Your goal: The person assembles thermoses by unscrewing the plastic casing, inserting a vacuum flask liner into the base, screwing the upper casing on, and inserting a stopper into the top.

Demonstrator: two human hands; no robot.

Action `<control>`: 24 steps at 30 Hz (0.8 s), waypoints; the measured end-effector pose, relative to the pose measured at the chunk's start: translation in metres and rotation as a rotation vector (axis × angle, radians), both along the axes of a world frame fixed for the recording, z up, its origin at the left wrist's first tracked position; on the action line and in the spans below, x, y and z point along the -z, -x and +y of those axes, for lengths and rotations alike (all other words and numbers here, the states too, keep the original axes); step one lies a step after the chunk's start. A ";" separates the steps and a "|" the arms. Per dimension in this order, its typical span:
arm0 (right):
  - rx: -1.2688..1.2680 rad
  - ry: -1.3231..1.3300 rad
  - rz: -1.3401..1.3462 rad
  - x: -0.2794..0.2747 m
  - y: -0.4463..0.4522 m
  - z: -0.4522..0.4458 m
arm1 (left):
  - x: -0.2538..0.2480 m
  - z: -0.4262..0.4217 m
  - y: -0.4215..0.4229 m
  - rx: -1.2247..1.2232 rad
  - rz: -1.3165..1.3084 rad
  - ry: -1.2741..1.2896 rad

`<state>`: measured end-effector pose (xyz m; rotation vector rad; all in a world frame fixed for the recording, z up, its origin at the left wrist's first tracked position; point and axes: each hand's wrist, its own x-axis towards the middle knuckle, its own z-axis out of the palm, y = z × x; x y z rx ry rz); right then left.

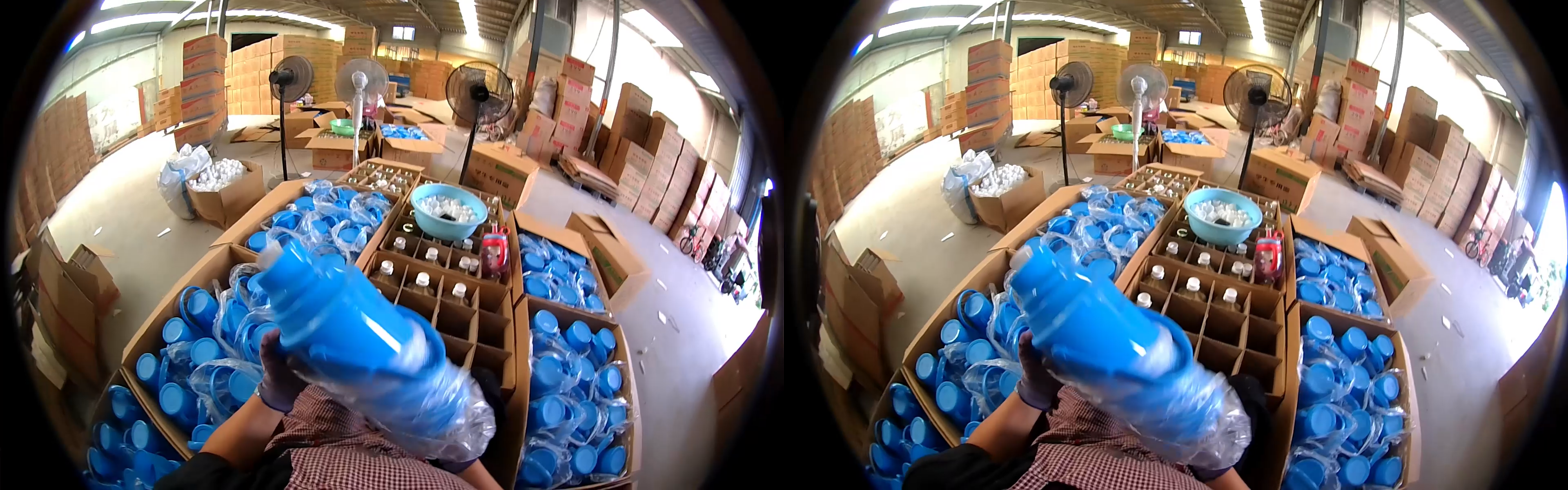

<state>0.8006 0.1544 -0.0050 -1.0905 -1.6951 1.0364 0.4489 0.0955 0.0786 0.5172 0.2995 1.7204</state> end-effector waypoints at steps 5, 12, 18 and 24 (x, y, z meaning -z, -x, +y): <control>0.000 -0.024 -0.028 -0.003 -0.007 -0.001 | -0.014 0.009 -0.012 0.064 -0.082 0.124; -0.029 -0.032 -0.078 -0.012 -0.013 0.001 | -0.006 0.001 0.001 0.025 -0.061 0.172; 0.161 -0.089 -0.489 -0.082 -0.121 0.004 | -0.033 -0.025 -0.005 -0.138 0.195 0.004; 0.197 -0.439 -0.204 -0.032 -0.050 -0.023 | 0.048 -0.036 0.020 -0.156 0.368 0.166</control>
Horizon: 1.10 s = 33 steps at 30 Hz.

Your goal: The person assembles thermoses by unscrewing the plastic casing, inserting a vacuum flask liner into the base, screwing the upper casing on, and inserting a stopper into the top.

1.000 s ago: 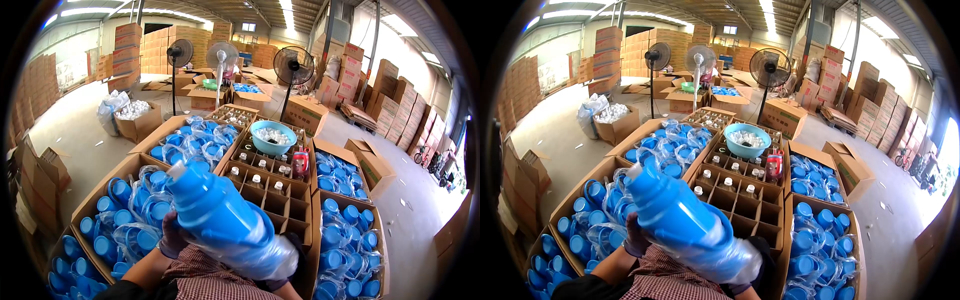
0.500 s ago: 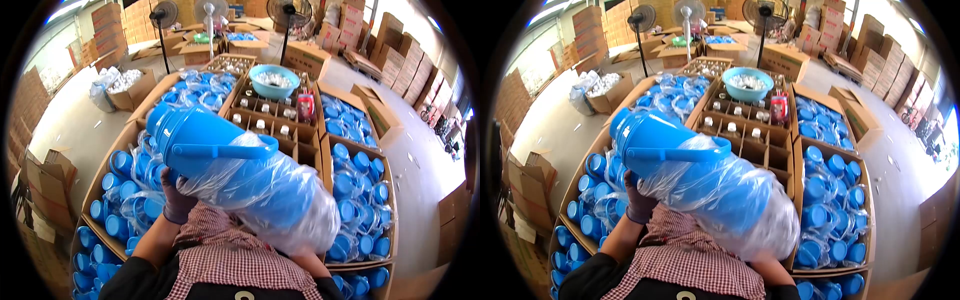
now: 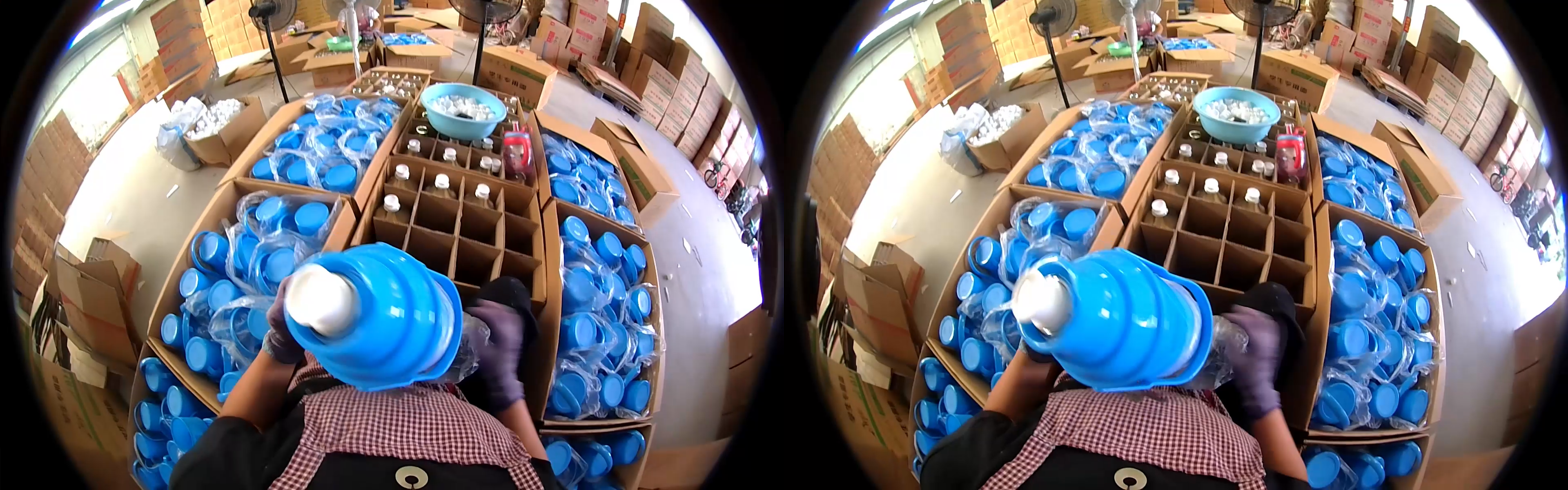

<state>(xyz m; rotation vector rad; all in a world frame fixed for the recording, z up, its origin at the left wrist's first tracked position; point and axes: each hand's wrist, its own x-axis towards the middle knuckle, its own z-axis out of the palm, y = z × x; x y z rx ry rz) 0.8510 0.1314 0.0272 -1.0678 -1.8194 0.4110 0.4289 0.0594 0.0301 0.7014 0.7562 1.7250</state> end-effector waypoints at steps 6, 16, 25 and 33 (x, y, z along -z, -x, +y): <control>-0.669 0.681 0.827 -0.009 0.045 -0.035 | -0.145 -0.017 -0.061 0.334 0.326 0.051; -0.263 -0.398 -0.110 -0.196 0.002 -0.069 | -0.207 0.011 -0.128 0.415 0.324 -0.008; -0.190 -0.287 -0.168 -0.233 0.026 -0.058 | -0.232 0.004 -0.265 -0.236 0.818 -1.003; -0.422 -0.196 0.019 -0.250 0.052 -0.021 | -0.195 0.016 -0.070 0.165 1.281 -0.536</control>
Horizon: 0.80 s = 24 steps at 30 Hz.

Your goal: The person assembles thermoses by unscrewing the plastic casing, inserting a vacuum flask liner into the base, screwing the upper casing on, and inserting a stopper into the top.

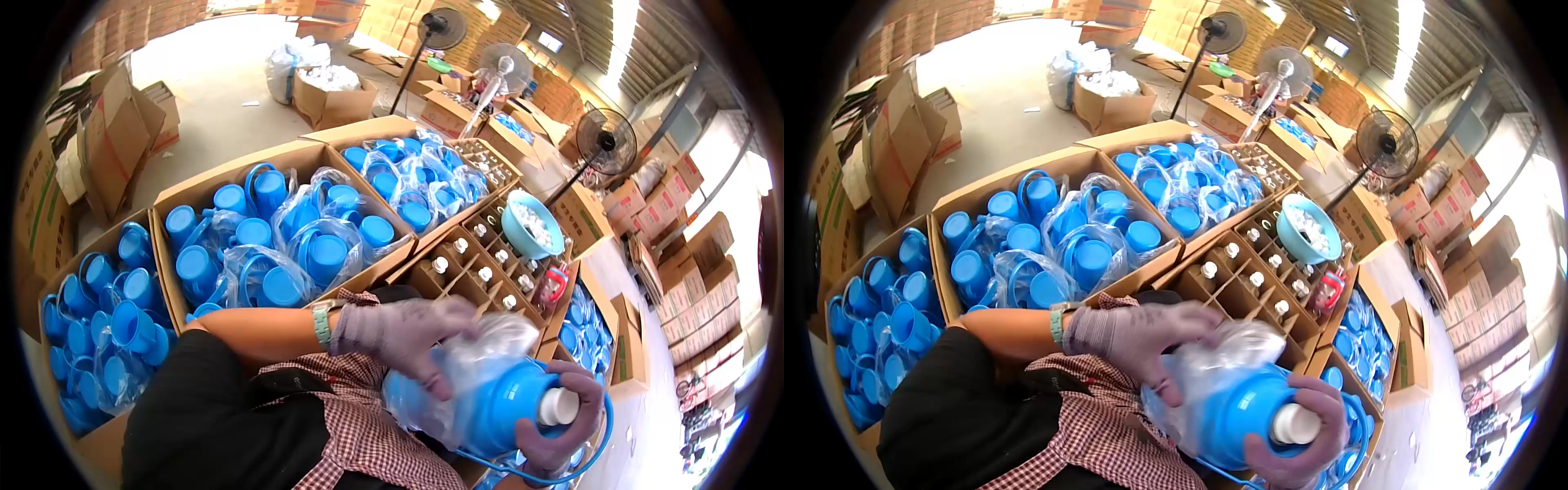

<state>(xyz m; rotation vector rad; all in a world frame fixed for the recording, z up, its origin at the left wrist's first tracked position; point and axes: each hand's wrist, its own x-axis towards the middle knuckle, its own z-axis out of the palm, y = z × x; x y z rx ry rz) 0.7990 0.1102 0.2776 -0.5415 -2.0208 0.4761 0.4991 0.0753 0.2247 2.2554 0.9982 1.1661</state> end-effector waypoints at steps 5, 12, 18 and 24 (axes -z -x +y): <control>-0.540 -0.322 -0.561 -0.058 0.118 0.012 | 0.085 -0.028 0.017 0.121 -0.356 0.582; -0.965 -0.708 -0.890 -0.062 0.311 0.015 | 0.123 -0.024 0.076 0.015 -0.851 0.496; -0.715 -0.738 -0.422 -0.092 0.362 0.093 | 0.125 0.023 0.213 -0.235 -1.369 0.220; -0.335 -0.304 -0.591 0.007 0.271 0.213 | 0.223 0.097 0.411 -0.684 -1.232 -0.040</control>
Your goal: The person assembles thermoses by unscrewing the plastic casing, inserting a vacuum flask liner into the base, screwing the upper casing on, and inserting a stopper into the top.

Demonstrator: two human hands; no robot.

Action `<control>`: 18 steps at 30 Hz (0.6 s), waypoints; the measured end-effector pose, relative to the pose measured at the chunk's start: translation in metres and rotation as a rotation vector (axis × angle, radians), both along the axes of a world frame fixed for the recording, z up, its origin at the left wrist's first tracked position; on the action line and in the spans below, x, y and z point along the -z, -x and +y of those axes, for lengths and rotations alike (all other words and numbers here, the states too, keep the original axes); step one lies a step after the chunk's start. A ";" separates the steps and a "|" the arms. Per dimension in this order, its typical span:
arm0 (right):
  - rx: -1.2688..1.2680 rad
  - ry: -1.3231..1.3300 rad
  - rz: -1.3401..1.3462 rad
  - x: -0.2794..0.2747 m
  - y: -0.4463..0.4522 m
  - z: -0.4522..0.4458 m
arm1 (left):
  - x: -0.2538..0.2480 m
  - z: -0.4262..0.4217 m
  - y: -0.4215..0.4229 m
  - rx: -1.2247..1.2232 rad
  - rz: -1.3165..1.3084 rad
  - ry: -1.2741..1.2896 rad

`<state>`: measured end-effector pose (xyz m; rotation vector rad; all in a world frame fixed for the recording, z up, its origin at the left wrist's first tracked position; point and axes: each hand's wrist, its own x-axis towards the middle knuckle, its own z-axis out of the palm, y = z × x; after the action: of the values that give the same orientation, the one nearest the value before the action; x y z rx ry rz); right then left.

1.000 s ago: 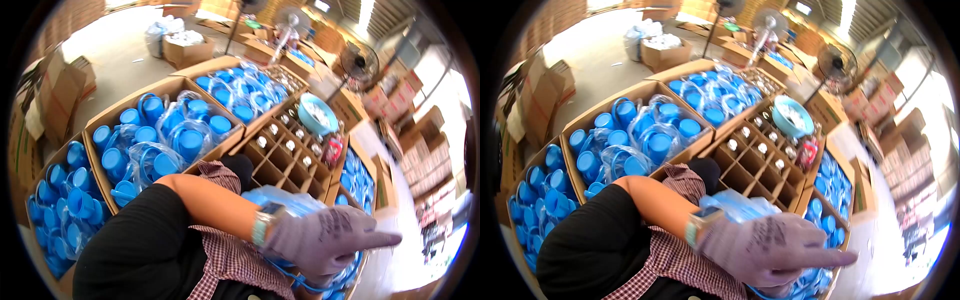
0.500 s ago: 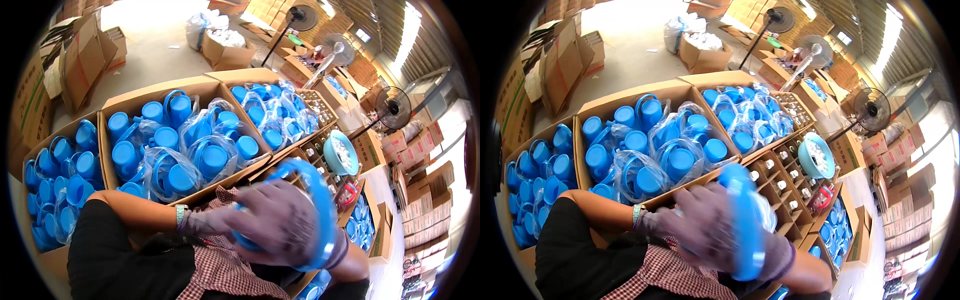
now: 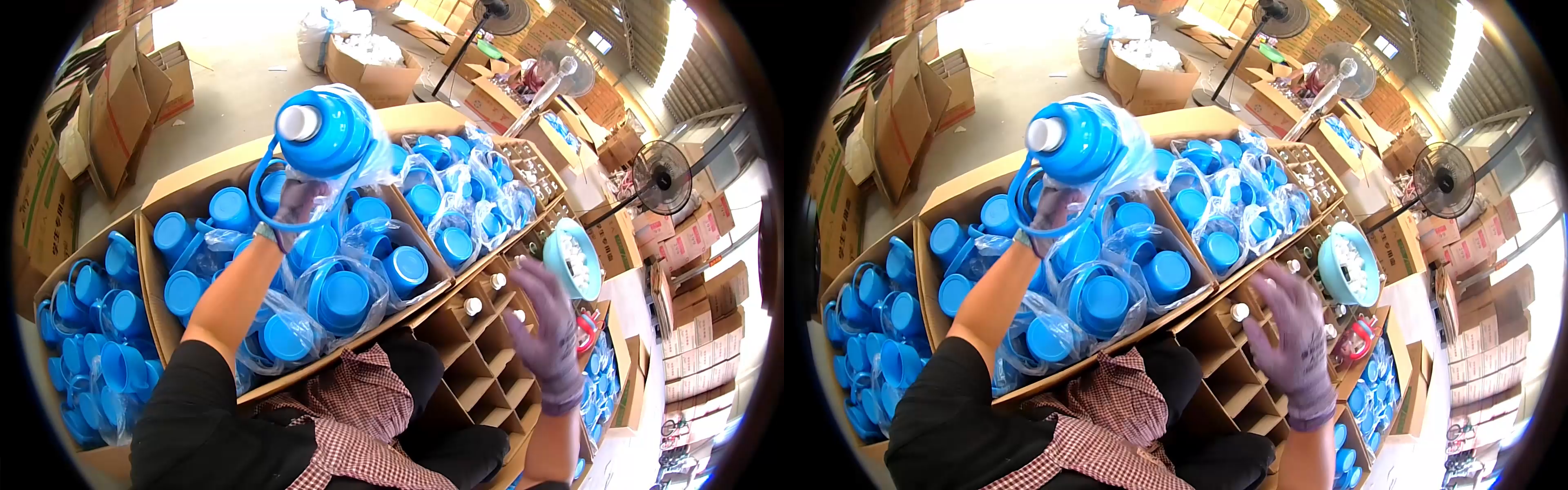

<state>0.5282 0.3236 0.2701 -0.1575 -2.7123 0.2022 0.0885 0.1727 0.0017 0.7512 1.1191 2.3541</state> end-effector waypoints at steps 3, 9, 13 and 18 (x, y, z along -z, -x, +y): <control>0.146 0.187 -0.117 0.052 -0.039 0.006 | 0.003 0.002 0.004 -0.125 -0.081 0.230; 0.291 0.373 -0.147 0.107 -0.079 0.006 | 0.011 -0.034 0.010 -0.321 0.127 0.490; 0.344 0.460 -0.157 0.125 -0.088 0.009 | 0.056 -0.024 0.037 -0.233 0.321 0.919; 0.279 0.501 -0.159 0.139 -0.075 0.016 | 0.071 0.041 0.054 0.111 0.321 1.236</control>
<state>0.6027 0.3393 0.1310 -0.7168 -2.6965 0.8107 0.0343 0.2138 -0.0689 0.6391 2.1912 1.0455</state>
